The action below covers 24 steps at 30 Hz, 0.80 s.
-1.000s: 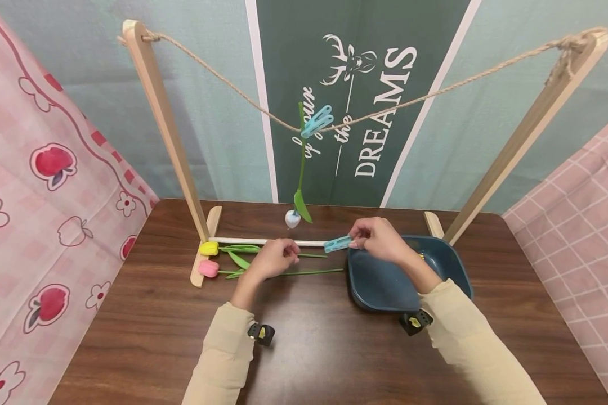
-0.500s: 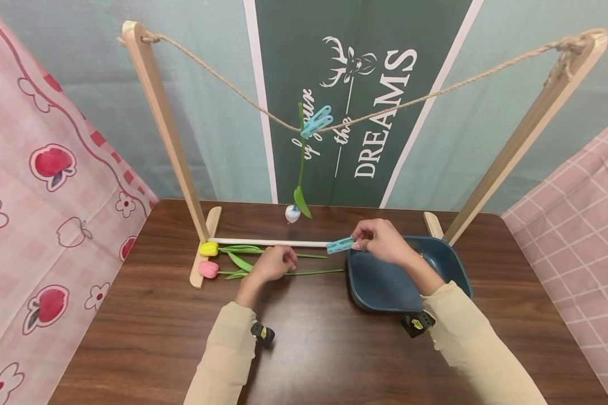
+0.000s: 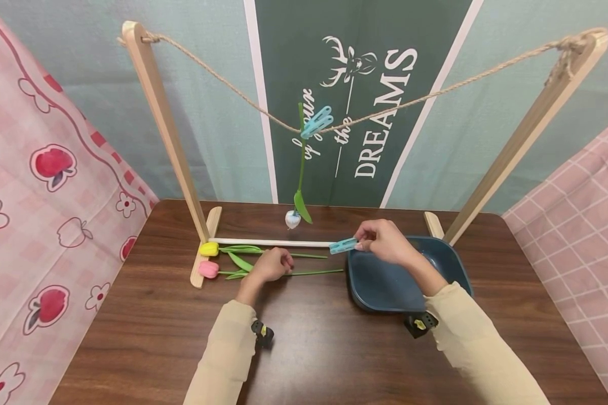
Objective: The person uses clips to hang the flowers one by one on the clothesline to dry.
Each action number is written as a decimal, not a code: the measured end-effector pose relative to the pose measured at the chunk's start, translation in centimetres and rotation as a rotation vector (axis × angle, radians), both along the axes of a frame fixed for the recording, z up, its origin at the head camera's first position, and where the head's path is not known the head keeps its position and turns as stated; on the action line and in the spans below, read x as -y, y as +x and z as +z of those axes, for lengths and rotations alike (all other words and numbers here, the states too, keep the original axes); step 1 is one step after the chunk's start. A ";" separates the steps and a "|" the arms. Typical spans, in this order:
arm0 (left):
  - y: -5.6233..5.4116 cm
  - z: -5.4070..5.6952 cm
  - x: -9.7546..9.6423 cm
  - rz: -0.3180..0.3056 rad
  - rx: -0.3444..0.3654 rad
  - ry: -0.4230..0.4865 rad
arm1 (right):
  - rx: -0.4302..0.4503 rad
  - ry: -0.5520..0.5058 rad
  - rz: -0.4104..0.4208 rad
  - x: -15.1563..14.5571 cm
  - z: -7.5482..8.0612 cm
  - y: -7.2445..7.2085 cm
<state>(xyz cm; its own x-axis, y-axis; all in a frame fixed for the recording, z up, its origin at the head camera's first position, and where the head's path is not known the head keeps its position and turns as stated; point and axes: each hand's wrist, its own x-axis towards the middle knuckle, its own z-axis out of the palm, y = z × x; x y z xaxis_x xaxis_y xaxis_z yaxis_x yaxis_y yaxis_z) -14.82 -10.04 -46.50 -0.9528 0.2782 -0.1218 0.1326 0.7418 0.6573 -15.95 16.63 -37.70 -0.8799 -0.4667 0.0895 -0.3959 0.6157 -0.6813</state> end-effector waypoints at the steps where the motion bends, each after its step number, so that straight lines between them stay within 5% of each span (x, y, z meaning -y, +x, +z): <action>1: -0.1 -0.1 0.0 0.006 0.006 -0.005 | 0.002 0.000 0.000 0.0 0.0 0.0; 24: -0.3 -0.7 -0.4 0.010 0.050 -0.071 | 0.004 0.005 -0.009 -0.6 -0.3 0.0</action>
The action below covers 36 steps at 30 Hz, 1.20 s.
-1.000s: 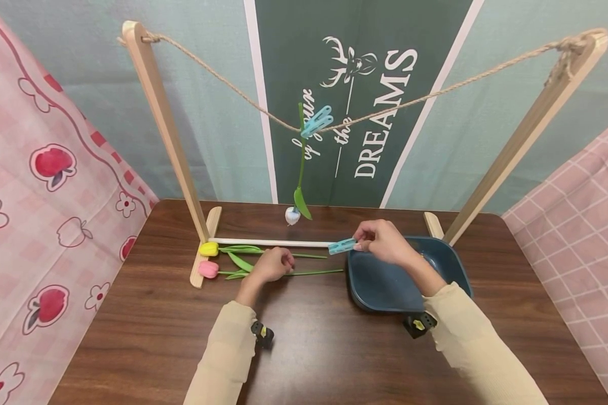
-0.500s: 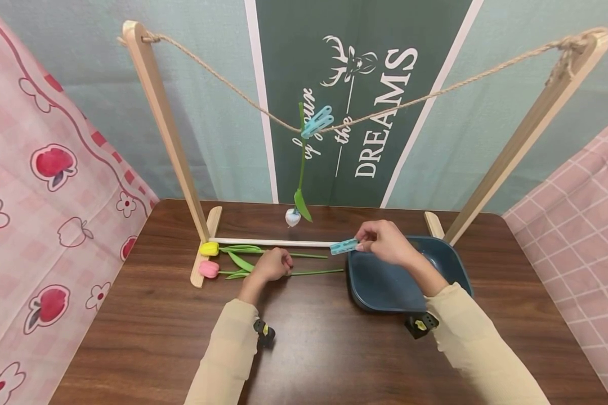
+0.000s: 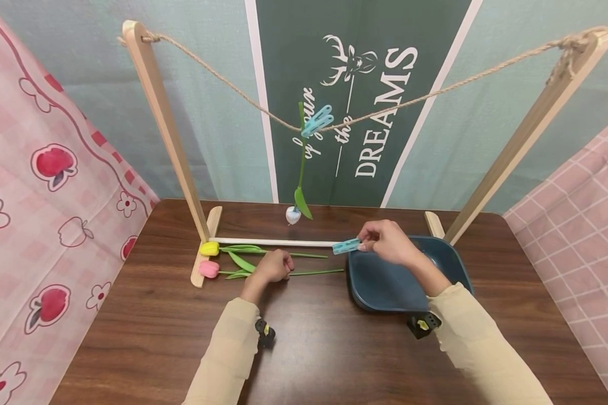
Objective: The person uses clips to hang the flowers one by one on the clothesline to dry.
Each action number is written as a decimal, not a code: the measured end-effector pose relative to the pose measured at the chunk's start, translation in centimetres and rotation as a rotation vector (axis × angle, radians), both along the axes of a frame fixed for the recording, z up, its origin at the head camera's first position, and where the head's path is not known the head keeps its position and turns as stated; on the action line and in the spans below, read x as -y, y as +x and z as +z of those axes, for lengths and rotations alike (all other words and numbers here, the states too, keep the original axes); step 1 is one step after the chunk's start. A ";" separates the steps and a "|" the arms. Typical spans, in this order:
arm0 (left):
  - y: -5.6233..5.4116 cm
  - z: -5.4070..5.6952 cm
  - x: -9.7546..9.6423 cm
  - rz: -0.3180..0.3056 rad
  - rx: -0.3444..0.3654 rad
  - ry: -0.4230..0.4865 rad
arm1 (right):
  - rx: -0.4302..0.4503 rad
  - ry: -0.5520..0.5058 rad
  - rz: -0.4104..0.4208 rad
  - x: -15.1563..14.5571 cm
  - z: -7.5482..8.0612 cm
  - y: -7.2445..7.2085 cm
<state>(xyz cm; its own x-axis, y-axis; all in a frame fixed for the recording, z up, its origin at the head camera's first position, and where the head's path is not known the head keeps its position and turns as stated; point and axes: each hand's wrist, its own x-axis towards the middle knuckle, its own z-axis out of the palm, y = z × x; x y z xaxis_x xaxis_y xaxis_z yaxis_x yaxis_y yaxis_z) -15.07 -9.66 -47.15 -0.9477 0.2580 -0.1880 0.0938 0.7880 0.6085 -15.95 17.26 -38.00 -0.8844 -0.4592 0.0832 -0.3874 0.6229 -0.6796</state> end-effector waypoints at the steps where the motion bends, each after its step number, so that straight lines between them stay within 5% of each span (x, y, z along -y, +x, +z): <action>1: 0.0 0.0 0.0 0.000 -0.004 0.001 | 0.002 -0.001 0.000 0.0 0.0 0.0; 36: 0.1 -0.3 -0.1 -0.002 -0.060 -0.019 | -0.027 0.018 0.005 -0.4 0.7 0.0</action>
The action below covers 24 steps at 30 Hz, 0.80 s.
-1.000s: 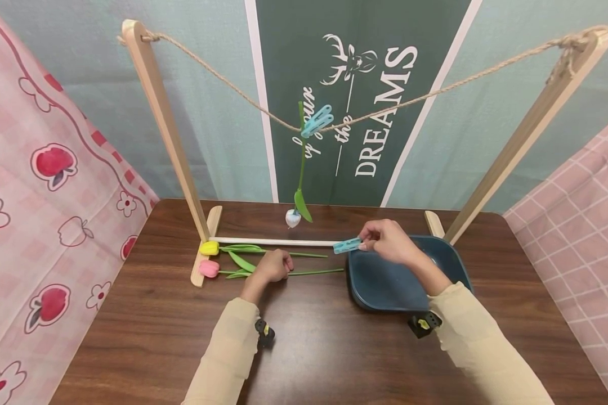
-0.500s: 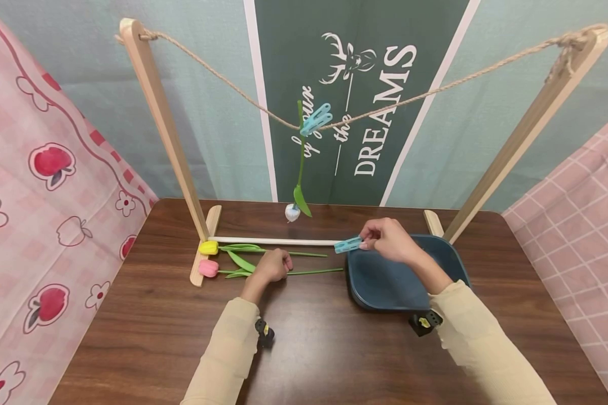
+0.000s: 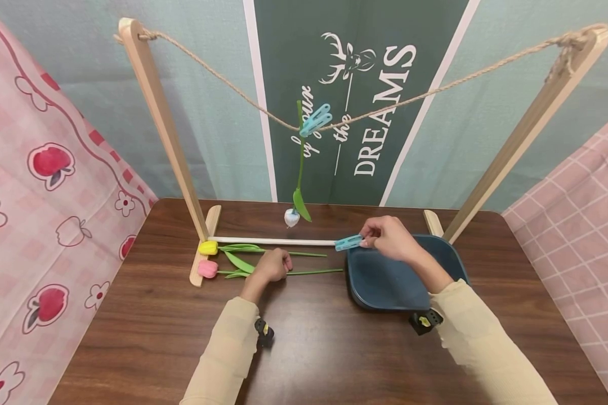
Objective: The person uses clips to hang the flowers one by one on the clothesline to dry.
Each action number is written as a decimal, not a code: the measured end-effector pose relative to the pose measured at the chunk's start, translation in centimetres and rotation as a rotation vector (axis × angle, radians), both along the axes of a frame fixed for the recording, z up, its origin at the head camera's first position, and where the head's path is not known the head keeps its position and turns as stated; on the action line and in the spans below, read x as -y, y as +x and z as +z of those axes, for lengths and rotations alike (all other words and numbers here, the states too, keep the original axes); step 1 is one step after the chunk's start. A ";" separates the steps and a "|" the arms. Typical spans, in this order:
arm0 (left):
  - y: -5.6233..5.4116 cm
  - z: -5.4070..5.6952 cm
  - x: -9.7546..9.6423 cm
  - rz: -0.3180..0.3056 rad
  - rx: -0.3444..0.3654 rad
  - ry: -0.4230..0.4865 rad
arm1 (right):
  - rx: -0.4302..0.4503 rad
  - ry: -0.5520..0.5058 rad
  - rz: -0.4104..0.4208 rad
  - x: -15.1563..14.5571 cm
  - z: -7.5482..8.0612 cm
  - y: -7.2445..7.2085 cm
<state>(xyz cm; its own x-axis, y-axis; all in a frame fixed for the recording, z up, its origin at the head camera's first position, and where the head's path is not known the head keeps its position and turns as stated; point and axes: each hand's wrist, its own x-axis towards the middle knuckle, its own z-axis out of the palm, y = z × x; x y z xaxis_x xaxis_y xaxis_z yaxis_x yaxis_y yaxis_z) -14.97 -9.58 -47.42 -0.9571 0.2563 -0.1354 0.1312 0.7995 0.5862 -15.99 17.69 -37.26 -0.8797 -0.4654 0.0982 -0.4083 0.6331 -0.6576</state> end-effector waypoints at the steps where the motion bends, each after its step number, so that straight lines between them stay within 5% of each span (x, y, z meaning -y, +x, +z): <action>1: 0.0 0.1 0.0 -0.002 -0.003 0.000 | 0.005 0.000 -0.001 -0.1 0.0 0.0; 24: -0.2 3.1 1.1 0.013 0.011 0.072 | 0.040 0.008 -0.009 -1.0 0.6 0.1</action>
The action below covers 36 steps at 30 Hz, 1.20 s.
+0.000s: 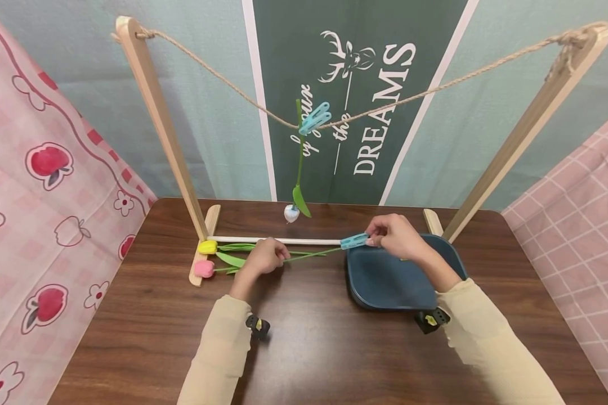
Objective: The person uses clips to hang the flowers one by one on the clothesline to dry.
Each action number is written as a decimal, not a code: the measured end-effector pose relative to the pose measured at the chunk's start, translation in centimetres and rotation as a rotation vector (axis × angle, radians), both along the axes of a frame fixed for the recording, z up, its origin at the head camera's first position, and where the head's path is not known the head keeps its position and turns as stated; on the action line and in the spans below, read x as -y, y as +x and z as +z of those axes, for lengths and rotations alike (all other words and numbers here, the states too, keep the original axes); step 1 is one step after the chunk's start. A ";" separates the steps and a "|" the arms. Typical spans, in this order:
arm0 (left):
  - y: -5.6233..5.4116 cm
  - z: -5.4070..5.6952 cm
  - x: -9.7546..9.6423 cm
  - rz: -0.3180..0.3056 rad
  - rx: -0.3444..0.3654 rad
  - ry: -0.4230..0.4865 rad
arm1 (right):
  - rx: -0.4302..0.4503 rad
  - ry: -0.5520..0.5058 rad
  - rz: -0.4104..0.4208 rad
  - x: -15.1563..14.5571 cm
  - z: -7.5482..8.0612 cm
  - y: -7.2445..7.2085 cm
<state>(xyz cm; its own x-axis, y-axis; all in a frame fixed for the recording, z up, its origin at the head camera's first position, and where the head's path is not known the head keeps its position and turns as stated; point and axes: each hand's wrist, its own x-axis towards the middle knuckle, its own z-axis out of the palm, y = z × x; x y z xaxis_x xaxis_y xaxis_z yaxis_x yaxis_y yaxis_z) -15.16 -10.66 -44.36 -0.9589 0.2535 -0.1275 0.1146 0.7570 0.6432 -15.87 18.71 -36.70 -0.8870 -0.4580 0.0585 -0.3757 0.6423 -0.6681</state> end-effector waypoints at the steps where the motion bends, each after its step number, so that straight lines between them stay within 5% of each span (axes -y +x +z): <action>1: 0.0 0.1 0.1 0.001 -0.004 0.003 | -0.001 0.000 -0.001 0.0 0.0 0.0; 17: 0.2 1.7 1.1 0.012 -0.021 0.092 | 0.023 -0.013 0.009 0.0 0.0 0.2; 36: 0.4 4.9 0.7 0.033 -0.144 0.164 | 0.018 0.010 0.003 -0.2 0.2 0.0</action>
